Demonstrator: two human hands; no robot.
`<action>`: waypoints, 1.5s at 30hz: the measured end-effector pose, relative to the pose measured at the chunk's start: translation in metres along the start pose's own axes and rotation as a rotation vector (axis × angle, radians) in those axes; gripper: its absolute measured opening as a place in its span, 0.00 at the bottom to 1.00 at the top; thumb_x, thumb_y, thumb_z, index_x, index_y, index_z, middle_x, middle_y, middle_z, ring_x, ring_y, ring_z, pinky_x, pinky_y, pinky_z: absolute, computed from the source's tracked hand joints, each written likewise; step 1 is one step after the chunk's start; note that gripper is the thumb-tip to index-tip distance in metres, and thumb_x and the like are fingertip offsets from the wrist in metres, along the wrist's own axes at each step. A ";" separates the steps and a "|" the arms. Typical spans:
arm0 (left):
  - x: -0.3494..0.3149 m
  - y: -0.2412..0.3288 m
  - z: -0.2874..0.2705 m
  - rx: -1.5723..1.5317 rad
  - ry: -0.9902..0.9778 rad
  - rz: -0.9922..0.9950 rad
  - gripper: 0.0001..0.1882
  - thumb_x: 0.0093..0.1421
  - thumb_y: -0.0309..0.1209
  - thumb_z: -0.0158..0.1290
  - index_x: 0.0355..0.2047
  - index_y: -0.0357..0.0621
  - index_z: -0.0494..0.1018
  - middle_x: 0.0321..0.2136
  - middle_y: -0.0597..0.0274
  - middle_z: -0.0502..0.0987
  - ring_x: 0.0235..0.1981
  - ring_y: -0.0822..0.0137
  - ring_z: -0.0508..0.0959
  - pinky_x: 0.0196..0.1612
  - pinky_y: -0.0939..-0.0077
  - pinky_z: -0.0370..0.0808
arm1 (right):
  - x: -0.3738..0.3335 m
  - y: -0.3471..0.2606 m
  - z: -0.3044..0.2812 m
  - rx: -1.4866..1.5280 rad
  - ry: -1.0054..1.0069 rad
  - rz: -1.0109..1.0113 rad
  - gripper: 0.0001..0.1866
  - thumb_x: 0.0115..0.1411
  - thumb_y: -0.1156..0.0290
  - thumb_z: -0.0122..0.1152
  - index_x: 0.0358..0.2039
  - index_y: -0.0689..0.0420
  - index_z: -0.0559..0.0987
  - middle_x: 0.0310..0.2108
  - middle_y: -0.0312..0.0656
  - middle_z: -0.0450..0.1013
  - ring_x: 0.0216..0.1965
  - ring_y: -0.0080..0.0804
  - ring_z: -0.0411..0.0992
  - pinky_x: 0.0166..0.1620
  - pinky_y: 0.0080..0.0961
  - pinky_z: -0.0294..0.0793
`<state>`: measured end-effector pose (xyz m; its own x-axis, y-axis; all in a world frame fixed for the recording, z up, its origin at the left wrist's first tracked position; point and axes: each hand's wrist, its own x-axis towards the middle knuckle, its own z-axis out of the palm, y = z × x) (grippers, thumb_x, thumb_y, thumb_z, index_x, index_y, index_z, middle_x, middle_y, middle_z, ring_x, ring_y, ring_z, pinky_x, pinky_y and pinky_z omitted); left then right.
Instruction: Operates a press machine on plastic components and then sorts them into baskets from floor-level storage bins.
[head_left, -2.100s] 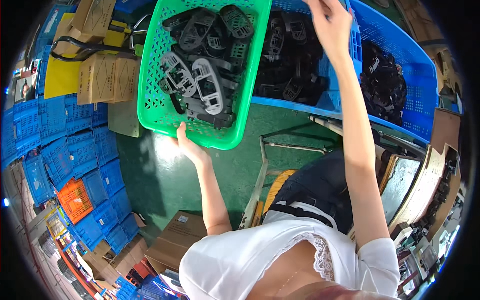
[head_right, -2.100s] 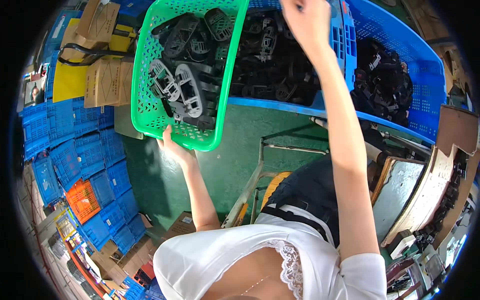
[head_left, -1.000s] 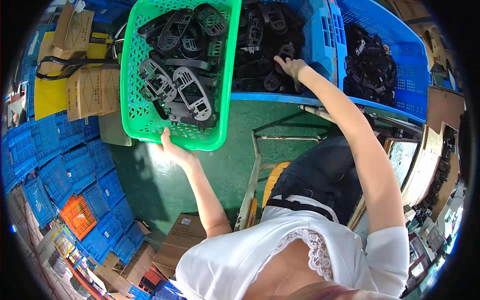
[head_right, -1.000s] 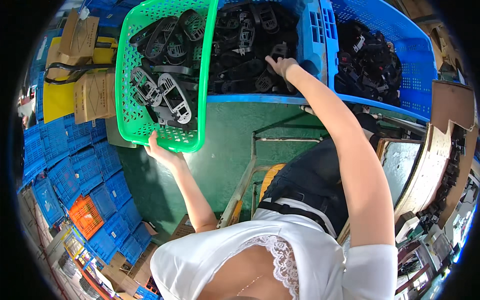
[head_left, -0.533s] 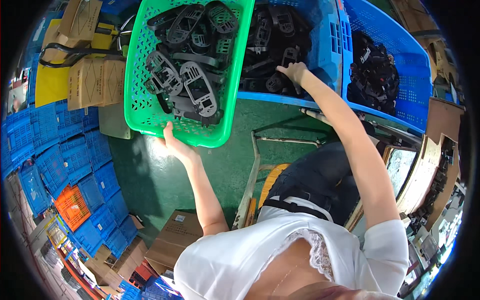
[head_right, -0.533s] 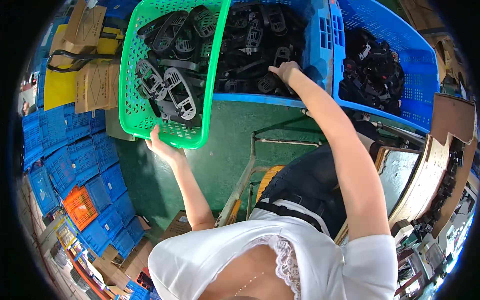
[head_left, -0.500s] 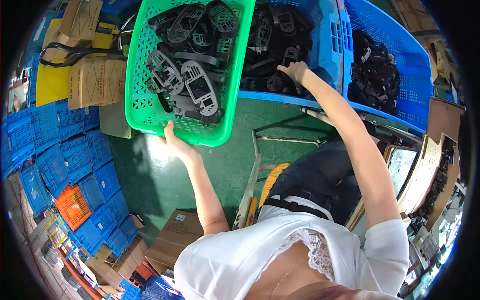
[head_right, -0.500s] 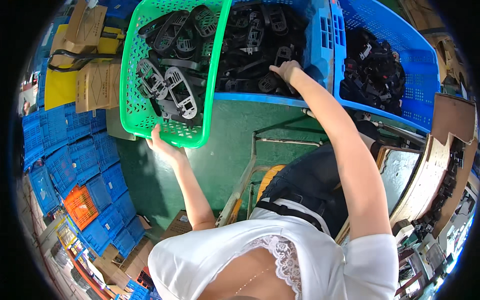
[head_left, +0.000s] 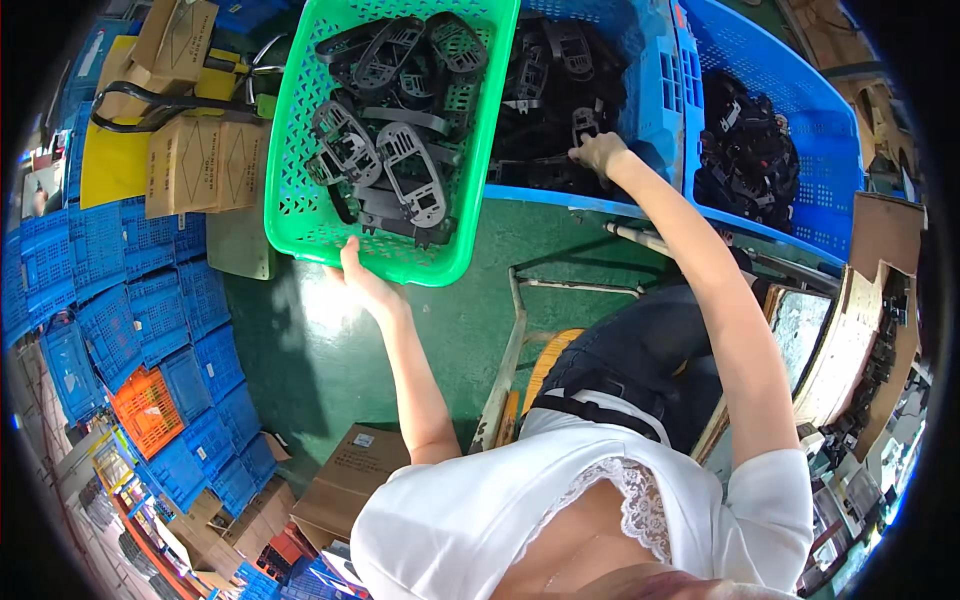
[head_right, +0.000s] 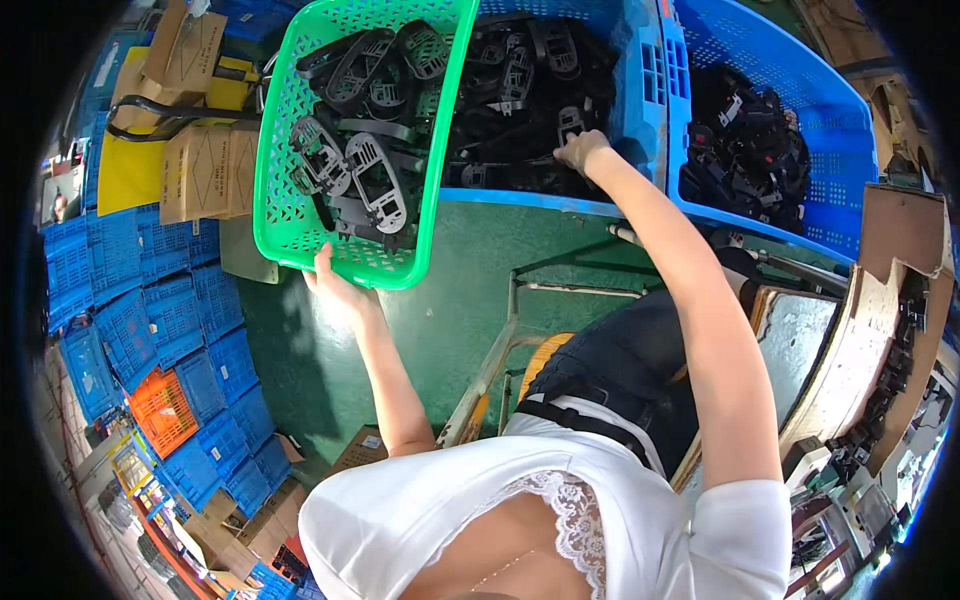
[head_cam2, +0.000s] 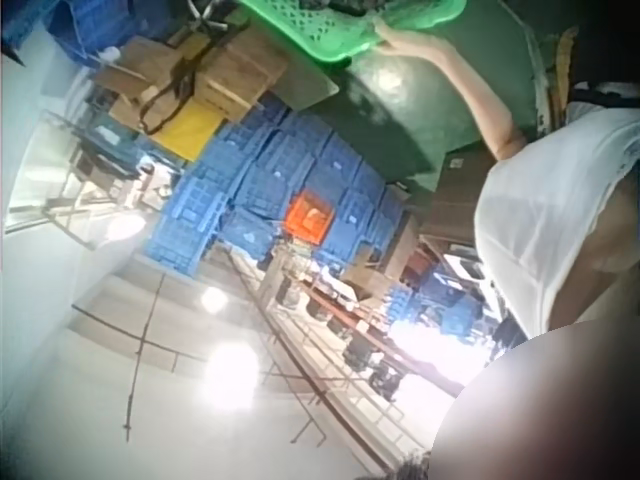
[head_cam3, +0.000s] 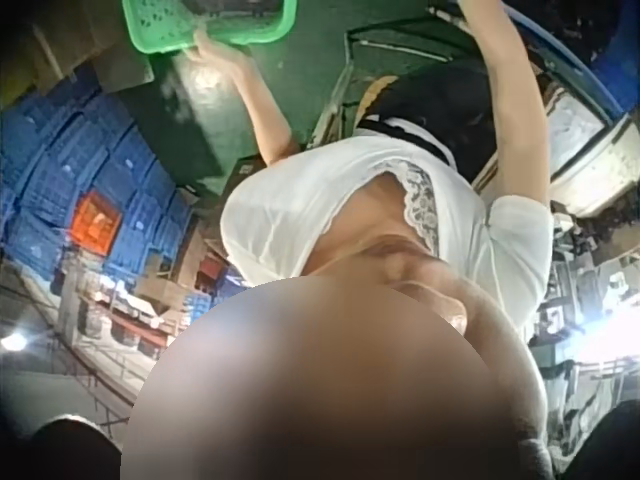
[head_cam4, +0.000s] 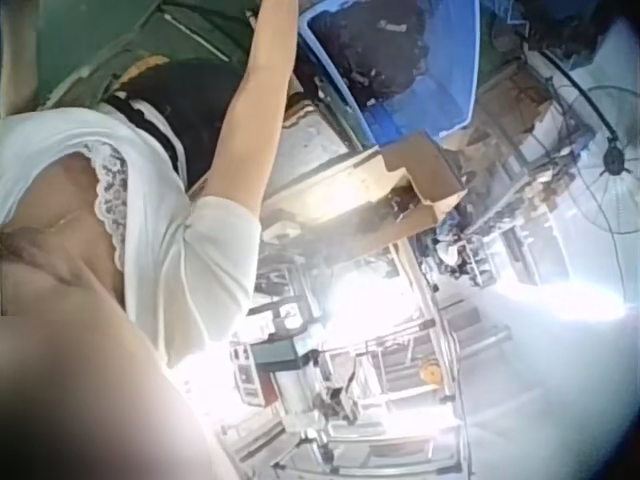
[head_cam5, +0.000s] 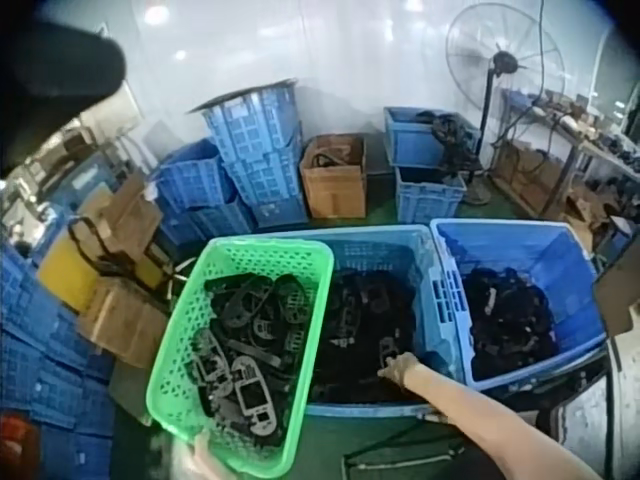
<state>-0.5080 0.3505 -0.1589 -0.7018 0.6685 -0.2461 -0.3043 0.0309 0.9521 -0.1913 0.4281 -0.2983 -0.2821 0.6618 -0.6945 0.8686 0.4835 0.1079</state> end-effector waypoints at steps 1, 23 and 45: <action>-0.001 -0.001 0.003 -0.009 -0.010 -0.003 0.20 0.50 0.26 0.49 0.46 0.42 0.64 0.38 0.61 0.68 0.37 0.66 0.69 0.38 0.67 0.69 | 0.006 0.004 0.009 0.040 -0.026 0.019 0.25 0.53 0.64 0.55 0.53 0.39 0.64 0.53 0.48 0.60 0.44 0.42 0.72 0.42 0.34 0.71; -0.001 -0.003 -0.003 -0.019 -0.027 -0.005 0.27 0.48 0.27 0.51 0.50 0.43 0.58 0.39 0.61 0.65 0.39 0.65 0.67 0.40 0.69 0.68 | -0.071 0.094 -0.082 0.959 0.478 -0.097 0.21 0.31 0.73 0.64 0.31 0.54 0.71 0.29 0.42 0.69 0.35 0.35 0.69 0.38 0.30 0.70; 0.003 -0.002 -0.006 0.027 -0.065 0.018 0.23 0.51 0.25 0.48 0.50 0.42 0.60 0.39 0.62 0.67 0.39 0.67 0.68 0.43 0.70 0.66 | -0.113 0.002 -0.209 1.059 1.208 -0.417 0.14 0.60 0.61 0.50 0.44 0.52 0.75 0.39 0.36 0.72 0.33 0.22 0.71 0.30 0.16 0.70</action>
<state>-0.5139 0.3478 -0.1623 -0.6635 0.7158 -0.2177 -0.2742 0.0381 0.9609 -0.2427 0.4741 -0.0713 -0.2448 0.8731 0.4217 0.3883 0.4868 -0.7825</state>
